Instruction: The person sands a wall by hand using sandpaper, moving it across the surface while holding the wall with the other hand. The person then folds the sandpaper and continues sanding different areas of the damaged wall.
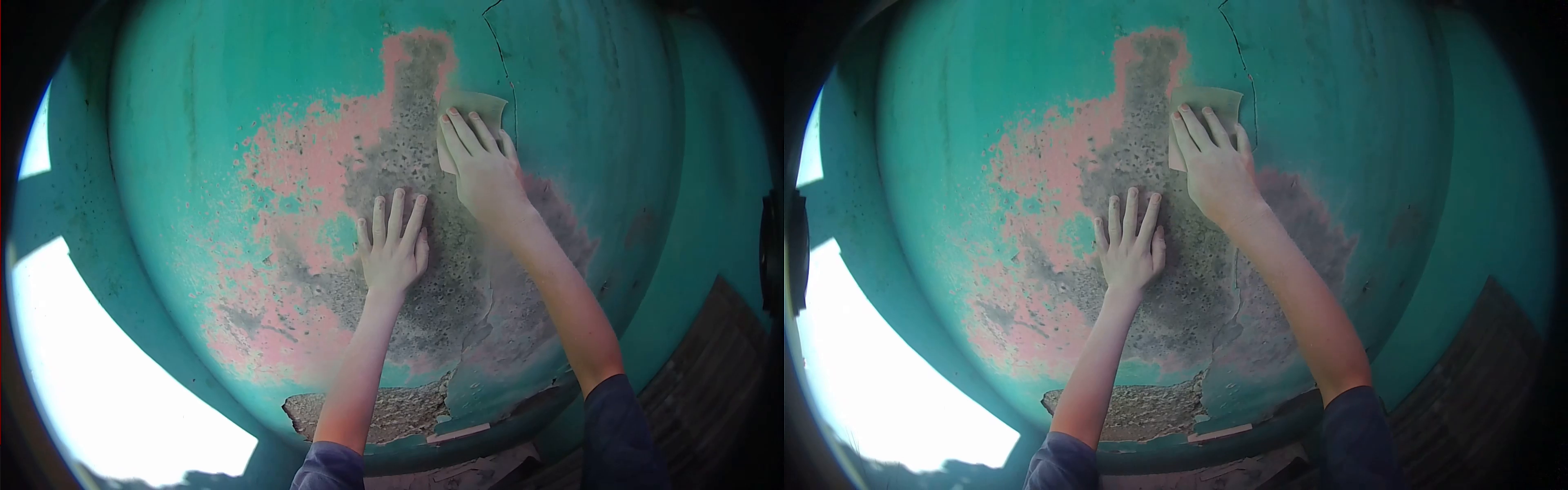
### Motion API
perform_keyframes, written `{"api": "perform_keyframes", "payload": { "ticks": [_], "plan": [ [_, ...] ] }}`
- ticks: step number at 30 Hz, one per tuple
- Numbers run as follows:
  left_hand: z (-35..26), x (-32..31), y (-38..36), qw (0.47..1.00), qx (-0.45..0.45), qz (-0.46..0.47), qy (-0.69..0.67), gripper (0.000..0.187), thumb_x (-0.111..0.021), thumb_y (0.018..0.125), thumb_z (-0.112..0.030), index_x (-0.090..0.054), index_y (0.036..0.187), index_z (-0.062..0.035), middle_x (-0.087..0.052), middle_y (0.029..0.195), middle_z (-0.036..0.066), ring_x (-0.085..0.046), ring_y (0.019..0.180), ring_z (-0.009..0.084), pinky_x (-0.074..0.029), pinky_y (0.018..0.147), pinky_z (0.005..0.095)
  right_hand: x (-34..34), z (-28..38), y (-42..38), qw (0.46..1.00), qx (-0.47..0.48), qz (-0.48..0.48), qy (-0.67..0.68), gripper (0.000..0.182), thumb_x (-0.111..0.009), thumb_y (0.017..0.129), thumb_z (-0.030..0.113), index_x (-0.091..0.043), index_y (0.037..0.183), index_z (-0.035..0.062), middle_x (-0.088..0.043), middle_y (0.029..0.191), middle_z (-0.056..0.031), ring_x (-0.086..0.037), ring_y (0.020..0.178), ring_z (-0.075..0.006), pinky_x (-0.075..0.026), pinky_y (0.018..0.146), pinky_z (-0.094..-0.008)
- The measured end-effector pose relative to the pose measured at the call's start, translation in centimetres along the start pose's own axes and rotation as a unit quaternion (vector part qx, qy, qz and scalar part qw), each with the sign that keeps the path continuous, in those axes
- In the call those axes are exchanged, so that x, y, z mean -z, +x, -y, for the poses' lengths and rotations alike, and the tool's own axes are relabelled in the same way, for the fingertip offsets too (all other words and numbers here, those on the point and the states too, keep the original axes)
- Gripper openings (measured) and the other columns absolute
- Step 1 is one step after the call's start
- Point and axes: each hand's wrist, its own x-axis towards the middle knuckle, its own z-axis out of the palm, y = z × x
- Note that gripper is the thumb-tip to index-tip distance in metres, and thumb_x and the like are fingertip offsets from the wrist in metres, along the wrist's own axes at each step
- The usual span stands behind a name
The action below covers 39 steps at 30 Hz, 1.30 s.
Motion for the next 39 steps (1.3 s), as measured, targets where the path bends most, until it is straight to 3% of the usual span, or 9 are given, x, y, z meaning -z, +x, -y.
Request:
{"api": "perform_keyframes", "payload": {
  "ticks": [7, 12, 15, 20, 24, 28, 32, 37, 39],
  "plan": [
    [0.1, -0.3, -0.2, 1.0, -0.001, 0.001, -0.004, 0.063, -0.055, 0.097, -0.035, -0.041, 0.158, -0.0358, -0.033, 0.167, 0.005, -0.031, 0.152, 0.0336, -0.024, 0.119, 0.0625, 0.0, 1.0, -3.4, 1.0, 0.007, 0.018, 0.013, 0.064, -0.056, 0.09, 0.01, -0.045, 0.153, 0.0069, -0.041, 0.161, -0.0069, -0.043, 0.145, -0.0302, -0.032, 0.116, -0.0534],
    [-0.1, 0.0, 0.0, 1.0, 0.002, -0.005, 0.012, 0.063, -0.056, 0.095, -0.035, -0.043, 0.157, -0.0353, -0.036, 0.166, 0.003, -0.032, 0.152, 0.0302, -0.028, 0.118, 0.0607, -0.1, 0.8, -0.7, 1.0, 0.015, 0.005, 0.001, 0.065, -0.057, 0.089, 0.01, -0.045, 0.153, 0.0077, -0.041, 0.162, -0.0071, -0.043, 0.145, -0.0299, -0.034, 0.114, -0.0531],
    [0.1, 0.3, -0.1, 1.0, 0.0, 0.017, -0.004, 0.063, -0.054, 0.097, -0.035, -0.04, 0.159, -0.0349, -0.033, 0.167, 0.005, -0.029, 0.154, 0.0333, -0.022, 0.121, 0.0607, -0.2, 1.2, 0.1, 1.0, 0.015, -0.007, 0.001, 0.065, -0.057, 0.089, 0.011, -0.045, 0.153, 0.0083, -0.041, 0.162, -0.007, -0.043, 0.145, -0.0296, -0.035, 0.113, -0.0524],
    [0.0, 2.2, -0.1, 0.996, 0.003, 0.057, -0.067, 0.065, -0.056, 0.096, -0.03, -0.041, 0.159, -0.0265, -0.031, 0.168, 0.007, -0.024, 0.155, 0.0356, -0.021, 0.121, 0.0616, -0.7, 2.5, -2.7, 0.999, 0.028, 0.006, 0.021, 0.065, -0.057, 0.091, 0.013, -0.043, 0.155, 0.0087, -0.041, 0.162, -0.0067, -0.043, 0.145, -0.0292, -0.035, 0.113, -0.0512],
    [-0.3, 5.7, 0.7, 0.988, 0.031, 0.06, -0.137, 0.058, -0.058, 0.097, -0.031, -0.047, 0.153, -0.0182, -0.036, 0.163, 0.013, -0.031, 0.151, 0.0398, -0.025, 0.12, 0.0598, -0.4, 3.6, -2.2, 0.999, 0.027, 0.007, 0.028, 0.065, -0.056, 0.092, 0.014, -0.043, 0.155, 0.011, -0.041, 0.162, -0.0058, -0.041, 0.147, -0.0281, -0.035, 0.114, -0.0524],
    [3.0, 7.2, 3.6, 0.995, 0.027, -0.004, -0.097, 0.054, -0.059, 0.098, -0.031, -0.05, 0.15, -0.016, -0.039, 0.161, 0.017, -0.034, 0.149, 0.0415, -0.026, 0.119, 0.059, -0.2, 5.1, 1.9, 0.999, 0.029, 0.001, 0.017, 0.065, -0.055, 0.093, 0.015, -0.042, 0.156, 0.0128, -0.041, 0.162, -0.0046, -0.04, 0.148, -0.028, -0.032, 0.117, -0.0542],
    [6.6, 6.1, 4.4, 0.997, 0.024, -0.014, -0.078, 0.058, -0.055, 0.1, -0.034, -0.045, 0.155, -0.0183, -0.034, 0.164, 0.017, -0.029, 0.151, 0.0427, -0.021, 0.122, 0.0585, -0.6, 6.6, 2.6, 1.0, 0.0, -0.011, 0.021, 0.065, -0.055, 0.093, 0.015, -0.042, 0.156, 0.0125, -0.04, 0.163, -0.0045, -0.04, 0.148, -0.0286, -0.032, 0.118, -0.0551],
    [7.4, 4.2, 2.4, 0.996, 0.001, 0.022, -0.083, 0.071, -0.058, 0.096, -0.042, -0.036, 0.161, -0.0228, -0.022, 0.17, 0.016, -0.015, 0.156, 0.0425, -0.003, 0.123, 0.0636, -0.6, 8.0, 0.9, 1.0, -0.016, 0.003, -0.009, 0.064, -0.054, 0.093, 0.014, -0.042, 0.156, 0.0117, -0.039, 0.163, -0.0051, -0.039, 0.148, -0.0295, -0.031, 0.116, -0.0595],
    [7.2, 3.7, 2.3, 0.996, 0.006, 0.011, -0.089, 0.071, -0.058, 0.096, -0.041, -0.037, 0.161, -0.023, -0.023, 0.169, 0.015, -0.015, 0.156, 0.0421, -0.003, 0.123, 0.0632, -0.3, 7.8, 3.3, 1.0, -0.017, -0.006, -0.013, 0.064, -0.054, 0.093, 0.014, -0.042, 0.156, 0.0118, -0.039, 0.163, -0.0048, -0.039, 0.148, -0.0295, -0.031, 0.116, -0.0601]
  ]
}}
